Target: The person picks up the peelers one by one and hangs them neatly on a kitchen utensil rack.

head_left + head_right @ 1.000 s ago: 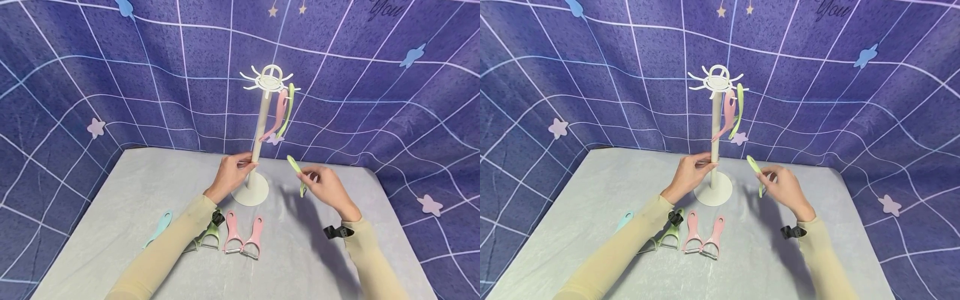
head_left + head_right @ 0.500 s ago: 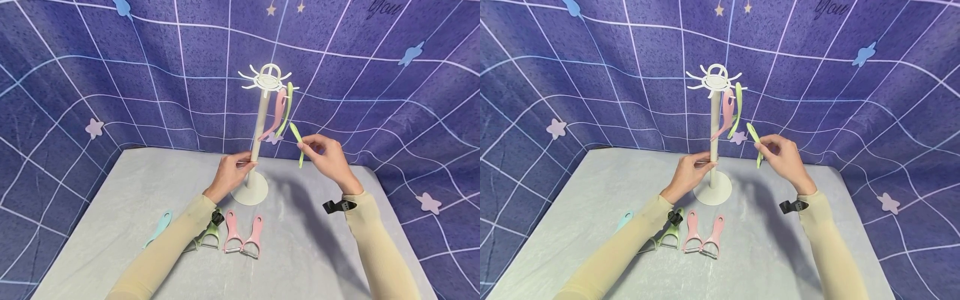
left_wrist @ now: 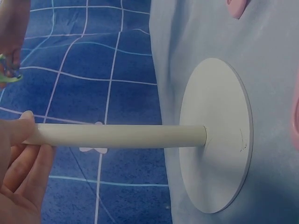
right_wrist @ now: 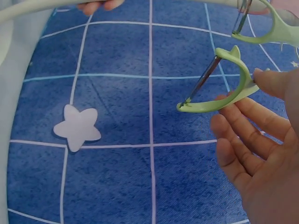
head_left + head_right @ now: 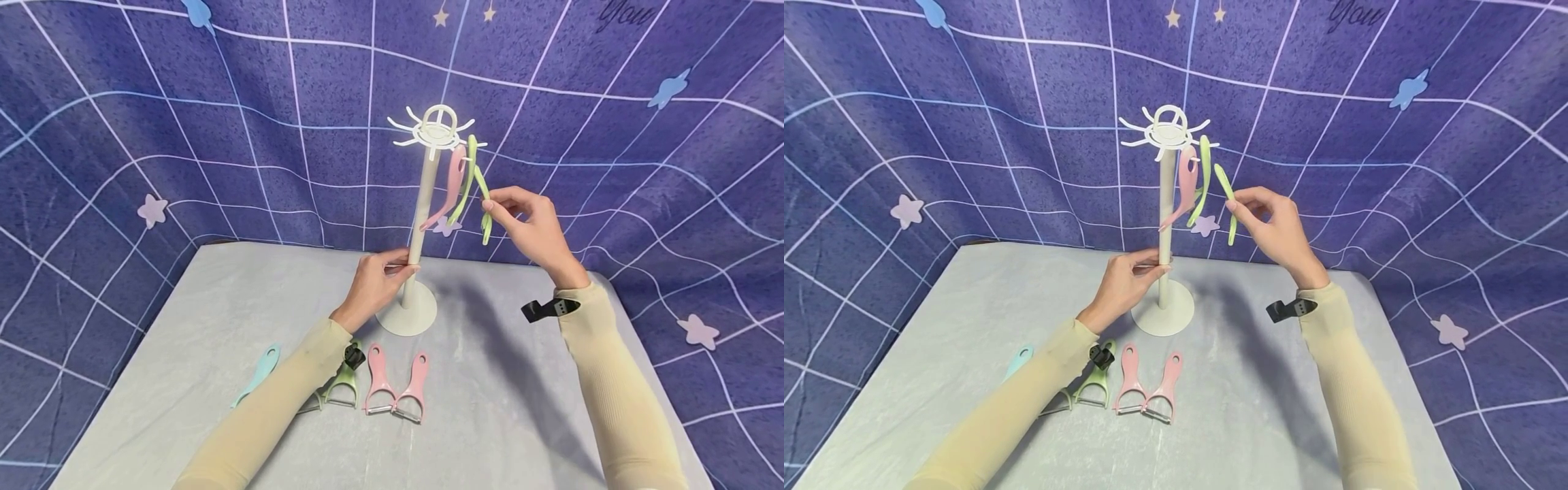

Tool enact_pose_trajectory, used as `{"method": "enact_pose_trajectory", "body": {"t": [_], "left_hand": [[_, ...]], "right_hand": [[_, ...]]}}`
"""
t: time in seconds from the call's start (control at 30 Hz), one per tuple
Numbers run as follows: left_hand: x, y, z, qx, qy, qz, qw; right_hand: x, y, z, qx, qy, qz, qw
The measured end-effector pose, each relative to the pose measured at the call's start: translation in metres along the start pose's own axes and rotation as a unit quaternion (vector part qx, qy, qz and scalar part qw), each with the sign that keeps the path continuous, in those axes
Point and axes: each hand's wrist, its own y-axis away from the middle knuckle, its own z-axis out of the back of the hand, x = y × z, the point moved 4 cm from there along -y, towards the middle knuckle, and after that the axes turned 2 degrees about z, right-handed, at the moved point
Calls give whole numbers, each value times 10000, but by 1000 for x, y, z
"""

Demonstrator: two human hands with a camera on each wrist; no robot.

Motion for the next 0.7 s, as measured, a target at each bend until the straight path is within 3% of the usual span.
{"method": "enact_pose_trajectory", "body": {"t": [0.7], "left_hand": [[0, 1, 0, 69, 111, -1, 9999]], "right_hand": [[20, -34, 10, -278, -1132, 346, 9926]]}}
